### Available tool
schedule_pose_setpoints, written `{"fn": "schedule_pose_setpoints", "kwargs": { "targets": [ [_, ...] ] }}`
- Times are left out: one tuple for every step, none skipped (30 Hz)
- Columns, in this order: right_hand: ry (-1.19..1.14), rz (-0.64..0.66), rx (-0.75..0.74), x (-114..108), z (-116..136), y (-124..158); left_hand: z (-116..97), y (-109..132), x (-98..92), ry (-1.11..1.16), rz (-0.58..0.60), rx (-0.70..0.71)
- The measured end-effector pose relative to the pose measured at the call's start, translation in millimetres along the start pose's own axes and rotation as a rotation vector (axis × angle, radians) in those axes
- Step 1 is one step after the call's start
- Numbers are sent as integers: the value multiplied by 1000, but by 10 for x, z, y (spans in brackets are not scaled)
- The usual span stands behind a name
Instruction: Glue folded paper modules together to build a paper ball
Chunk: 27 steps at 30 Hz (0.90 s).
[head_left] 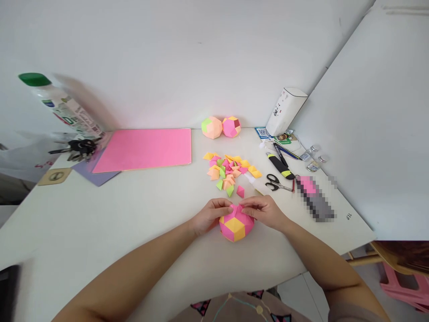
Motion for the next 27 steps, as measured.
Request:
{"fn": "schedule_pose_setpoints", "kwargs": {
  "targets": [
    [10, 4, -9, 1, -2, 1, 1, 1, 1, 0, 1, -1],
    [18, 9, -17, 2, -4, 2, 2, 2, 2, -3, 2, -3],
    [24, 12, -23, 2, -6, 3, 4, 3, 2, -7, 2, -5],
    [31, 15, -28, 0, -6, 5, 6, 3, 2, -11, 3, -8],
    [39, 16, -33, -4, -6, 6, 8, 3, 1, -15, 3, -10],
    [46, 20, -37, -9, -5, 7, 9, 3, 1, -18, 3, -14],
    [52, 25, -41, -15, -3, 7, 10, 3, 2, -20, 2, -18],
    [58, 34, -47, -21, -2, 8, 10, 4, 5, -22, 1, -21],
    [62, 45, -51, -26, -1, 7, 8, 6, 9, -24, 2, -24],
    [64, 59, -55, -30, -1, 6, 6, 8, 15, -27, 4, -27],
    [66, 73, -55, -33, -5, 5, 3, 10, 23, -33, 9, -30],
    [68, 86, -51, -34, -10, 4, 0, 13, 32, -40, 15, -31],
    [70, 96, -45, -35, -17, 2, -4, 16, 41, -47, 23, -30],
    [71, 104, -38, -34, -23, 1, -7, 18, 49, -53, 33, -28],
    [71, 111, -32, -32, -29, 0, -9, 19, 56, -59, 42, -25],
    [73, 117, -26, -29, -33, 1, -11, 20, 60, -63, 48, -21],
    [75, 123, -20, -25, -36, 2, -13, 20, 62, -68, 53, -16],
    [78, 130, -15, -21, -38, 3, -15, 20, 62, -73, 58, -11],
    [82, 137, -10, -18, -40, 6, -16, 19, 62, -78, 62, -5],
    [86, 143, -5, -16, -40, 8, -17, 19, 62, -84, 67, 0],
    [89, 148, -3, -15, -39, 10, -17, 20, 61, -89, 71, 3],
    [91, 154, -5, -13, -38, 11, -16, 21, 61, -93, 76, 5],
    [91, 160, -8, -12, -35, 12, -14, 22, 61, -94, 79, 5],
    [91, 168, -11, -9, -34, 13, -12, 23, 62, -95, 82, 4],
    [90, 178, -13, -4, -34, 14, -11, 24, 64, -96, 87, 6],
    [88, 190, -12, 3, -34, 15, -12, 25, 67, -97, 93, 10],
    [88, 200, -11, 9, -36, 16, -14, 26, 70, -99, 99, 16]
  ]
}}
Point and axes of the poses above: each hand's wrist, its own y-axis away from the middle knuckle, its own x-axis out of the palm, z = x × y, the point moved 4 cm from there along -y, towards the middle knuckle, and after that the axes turned 6 degrees about y, right-handed, at the moved point
